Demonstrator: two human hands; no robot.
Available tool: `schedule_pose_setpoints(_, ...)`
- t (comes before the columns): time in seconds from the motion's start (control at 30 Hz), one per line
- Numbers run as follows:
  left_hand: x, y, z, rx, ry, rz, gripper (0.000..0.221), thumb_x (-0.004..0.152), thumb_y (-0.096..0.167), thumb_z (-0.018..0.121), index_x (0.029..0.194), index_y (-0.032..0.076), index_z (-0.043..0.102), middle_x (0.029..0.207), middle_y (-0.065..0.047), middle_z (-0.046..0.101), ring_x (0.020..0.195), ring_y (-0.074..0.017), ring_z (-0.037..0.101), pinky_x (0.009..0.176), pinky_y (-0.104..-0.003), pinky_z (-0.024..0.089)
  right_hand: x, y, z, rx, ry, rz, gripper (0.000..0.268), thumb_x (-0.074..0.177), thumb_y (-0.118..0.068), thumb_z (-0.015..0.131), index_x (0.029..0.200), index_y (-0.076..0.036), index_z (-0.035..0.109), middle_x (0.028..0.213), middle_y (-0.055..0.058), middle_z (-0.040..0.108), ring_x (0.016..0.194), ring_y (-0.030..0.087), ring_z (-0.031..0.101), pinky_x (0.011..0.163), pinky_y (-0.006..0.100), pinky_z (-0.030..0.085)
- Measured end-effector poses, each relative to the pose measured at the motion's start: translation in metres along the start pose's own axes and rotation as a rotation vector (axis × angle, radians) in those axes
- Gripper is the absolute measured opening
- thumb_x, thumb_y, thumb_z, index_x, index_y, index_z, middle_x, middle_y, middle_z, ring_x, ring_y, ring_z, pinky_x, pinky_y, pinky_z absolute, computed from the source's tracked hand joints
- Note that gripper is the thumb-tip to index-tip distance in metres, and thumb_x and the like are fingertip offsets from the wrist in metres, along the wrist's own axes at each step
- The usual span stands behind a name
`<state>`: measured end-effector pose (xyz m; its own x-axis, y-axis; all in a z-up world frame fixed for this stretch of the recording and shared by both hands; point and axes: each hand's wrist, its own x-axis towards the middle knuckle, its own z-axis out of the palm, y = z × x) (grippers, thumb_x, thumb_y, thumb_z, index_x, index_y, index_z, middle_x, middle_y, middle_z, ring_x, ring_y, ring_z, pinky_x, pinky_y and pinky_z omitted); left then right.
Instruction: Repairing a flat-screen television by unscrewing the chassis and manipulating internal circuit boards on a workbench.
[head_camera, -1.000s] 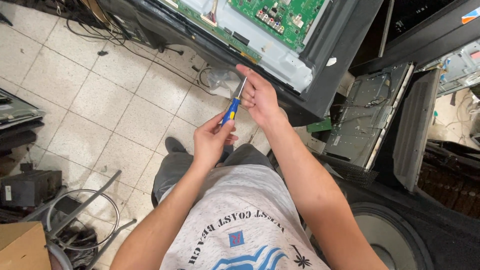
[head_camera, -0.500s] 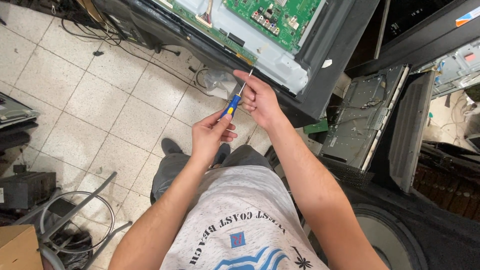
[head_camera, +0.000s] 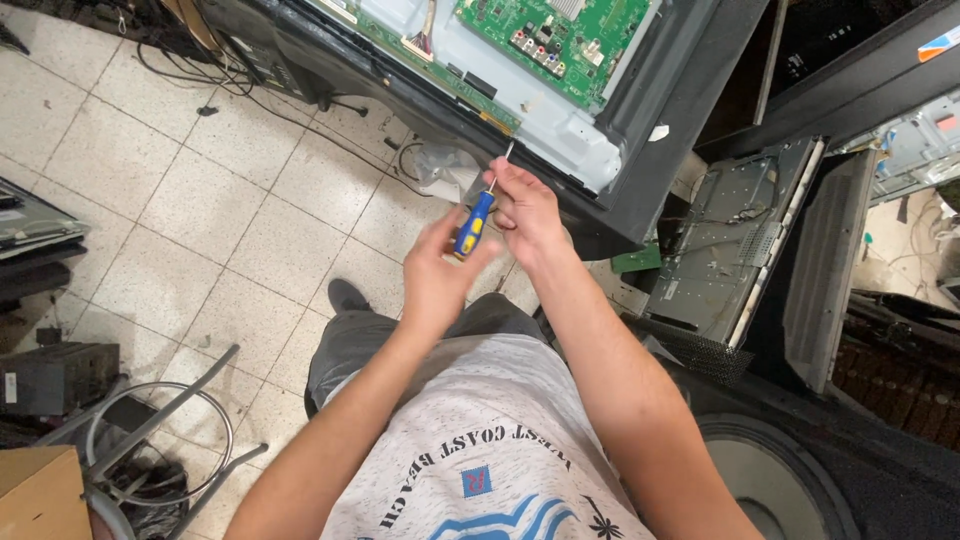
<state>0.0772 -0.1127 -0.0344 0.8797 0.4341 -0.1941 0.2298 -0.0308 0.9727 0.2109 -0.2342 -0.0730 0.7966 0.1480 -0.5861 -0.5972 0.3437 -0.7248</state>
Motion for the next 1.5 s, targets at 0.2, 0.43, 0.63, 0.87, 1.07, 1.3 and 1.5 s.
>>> schedule_pose_setpoints(0.2, 0.006, -0.025, -0.008, -0.811, -0.337, -0.751, 0.077, 0.110, 0.063, 0.046, 0.134, -0.007, 0.069, 0.096, -0.020, 0.084, 0.072, -0.0211, 0.083, 0.059, -0.031, 0.070, -0.019, -0.012, 0.011, 0.027, -0.062, 0.004, 0.031, 0.111, -0.028, 0.073, 0.132, -0.005, 0.072, 0.106, 0.007, 0.084, 0.042, 0.000, 0.033, 0.041, 0.016, 0.028)
schedule_pose_setpoints(0.43, -0.002, 0.003, 0.010, -0.115, 0.102, -0.213, 0.052, 0.075, 0.021, 0.105, 0.117, 0.012, 0.074, 0.100, -0.001, 0.073, 0.088, -0.0096, 0.063, 0.077, -0.022, 0.054, -0.001, 0.006, 0.001, -0.065, 0.003, -0.010, 0.033, 0.100, -0.037, 0.087, 0.112, -0.008, 0.076, 0.090, 0.005, 0.079, 0.040, 0.002, 0.031, 0.041, 0.019, 0.025)
schedule_pose_setpoints(0.63, 0.002, 0.018, -0.003, -0.601, -0.266, -0.642, 0.090, 0.112, 0.072, 0.031, 0.144, -0.008, 0.056, 0.120, -0.030, 0.076, 0.090, -0.0318, 0.083, 0.062, -0.037, 0.072, -0.007, 0.000, 0.005, 0.011, -0.025, 0.029, 0.037, 0.106, -0.034, 0.079, 0.129, -0.006, 0.074, 0.113, 0.010, 0.084, 0.041, 0.002, 0.035, 0.043, 0.018, 0.032)
schedule_pose_setpoints(0.87, -0.002, 0.010, 0.005, -0.400, 0.009, -0.458, 0.047, 0.096, 0.018, 0.088, 0.135, 0.001, 0.069, 0.101, -0.014, 0.075, 0.075, -0.0211, 0.079, 0.053, -0.029, 0.069, -0.026, -0.008, 0.015, -0.027, -0.015, 0.045, 0.052, 0.102, -0.045, 0.082, 0.137, -0.009, 0.073, 0.132, 0.011, 0.081, 0.045, 0.002, 0.037, 0.048, 0.020, 0.035)
schedule_pose_setpoints(1.07, -0.005, 0.013, -0.003, -0.338, -0.107, -0.365, 0.086, 0.094, 0.039, 0.091, 0.159, 0.001, 0.050, 0.113, -0.022, 0.074, 0.086, -0.0248, 0.079, 0.054, -0.029, 0.070, -0.006, 0.003, 0.000, -0.007, -0.019, 0.037, 0.033, 0.102, -0.032, 0.086, 0.124, -0.010, 0.077, 0.102, 0.005, 0.083, 0.043, 0.000, 0.036, 0.046, 0.017, 0.033)
schedule_pose_setpoints(1.3, -0.004, -0.013, 0.006, -0.751, -0.094, -0.657, 0.046, 0.108, 0.041, 0.073, 0.115, -0.004, 0.074, 0.091, -0.023, 0.083, 0.075, -0.0270, 0.085, 0.062, -0.034, 0.071, -0.027, -0.011, 0.006, -0.005, -0.036, 0.002, 0.033, 0.108, -0.032, 0.078, 0.129, -0.007, 0.075, 0.103, 0.005, 0.083, 0.044, 0.000, 0.037, 0.047, 0.018, 0.037)
schedule_pose_setpoints(1.5, 0.000, 0.000, 0.001, -0.573, 0.098, -0.478, 0.032, 0.103, 0.028, 0.083, 0.109, -0.002, 0.075, 0.086, -0.026, 0.081, 0.072, -0.0301, 0.085, 0.062, -0.038, 0.071, -0.027, -0.009, 0.000, 0.038, -0.047, 0.128, 0.041, 0.102, -0.043, 0.082, 0.131, -0.014, 0.077, 0.114, 0.000, 0.082, 0.050, 0.001, 0.040, 0.054, 0.020, 0.040)
